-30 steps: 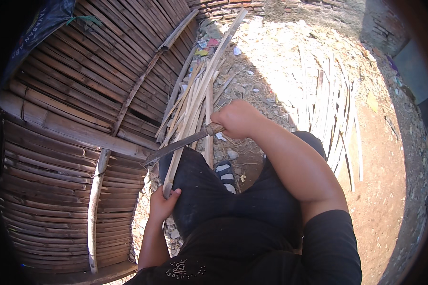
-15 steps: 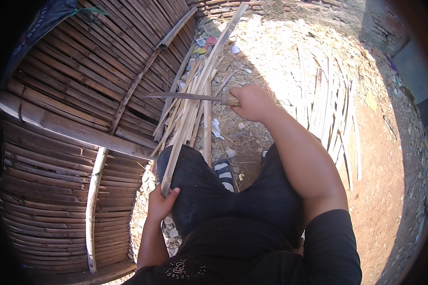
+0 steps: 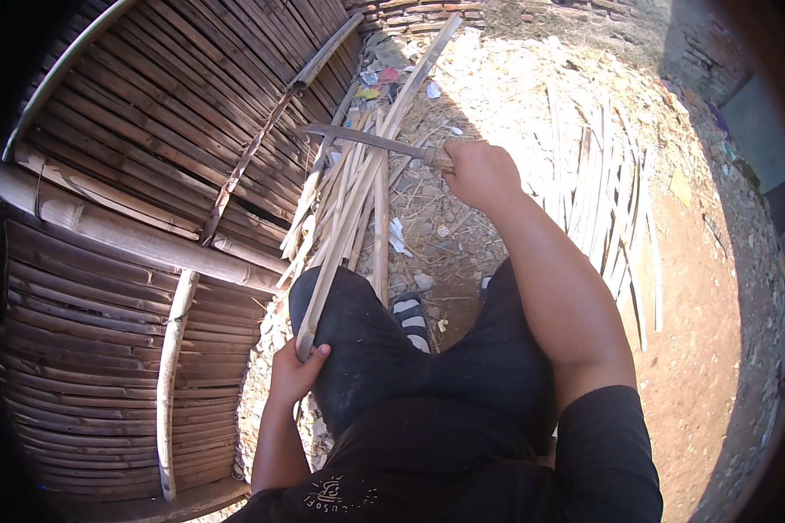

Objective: The person splits thin bamboo strips with a knife while holding them against their lap.

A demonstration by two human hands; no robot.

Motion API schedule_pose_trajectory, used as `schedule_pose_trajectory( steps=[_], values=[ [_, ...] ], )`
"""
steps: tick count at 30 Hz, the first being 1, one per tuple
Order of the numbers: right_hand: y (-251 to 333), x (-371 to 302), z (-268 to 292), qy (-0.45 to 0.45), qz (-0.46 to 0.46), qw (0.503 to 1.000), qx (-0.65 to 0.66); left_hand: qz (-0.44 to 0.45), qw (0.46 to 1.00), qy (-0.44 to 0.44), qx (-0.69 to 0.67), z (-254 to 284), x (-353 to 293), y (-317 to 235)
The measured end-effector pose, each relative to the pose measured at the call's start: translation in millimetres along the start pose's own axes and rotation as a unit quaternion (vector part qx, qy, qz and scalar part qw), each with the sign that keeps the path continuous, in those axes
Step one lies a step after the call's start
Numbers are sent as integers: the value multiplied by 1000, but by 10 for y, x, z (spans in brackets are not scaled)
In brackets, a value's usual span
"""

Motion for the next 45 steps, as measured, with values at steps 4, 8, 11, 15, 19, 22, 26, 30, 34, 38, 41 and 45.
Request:
schedule_pose_trajectory(
  steps=[4,8,11,15,19,22,26,30,34,38,41,45],
  values=[
    [-68,-24,65,-8,-15,1000,2,-1,1000,-2,-1,0,-7,-19],
    [183,-109,-71,45,144,988,-18,-16,1000,-13,-19,-4,-1,8],
    [408,-183,-185,81,251,964,-21,8,1000,10,-22,16,-3,-17],
    [486,-187,-116,84,279,956,-22,-5,1000,0,-21,19,-22,-19],
    [149,-46,-84,36,131,991,7,-12,1000,-9,-11,3,-23,-20],
    [-37,8,11,2,2,999,32,-10,1000,-7,-15,1,-18,-27],
    [-43,-32,-69,-15,63,997,44,-25,999,-7,-18,-7,-5,-14],
    [311,-132,-157,49,222,974,-25,-13,1000,-6,-21,-6,-9,19],
    [545,-227,-305,57,338,939,7,-16,1000,-6,-21,-1,-13,31],
    [417,-128,-197,48,271,961,0,-20,1000,-11,-14,1,-27,40],
    [48,-3,-134,14,113,993,37,-30,999,-21,-22,-25,-23,7],
    [-94,18,-29,3,-20,995,94,-10,1000,-18,-18,-19,-4,44]
  ],
)
Point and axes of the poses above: each hand's wrist, its own x-axis towards the middle knuckle, its own z-axis out of the back of the hand, y = z × x, the point moved 2 cm from there along x, towards the middle knuckle, and after that the axes turned 1 degree about -x, right-handed, at the moved point
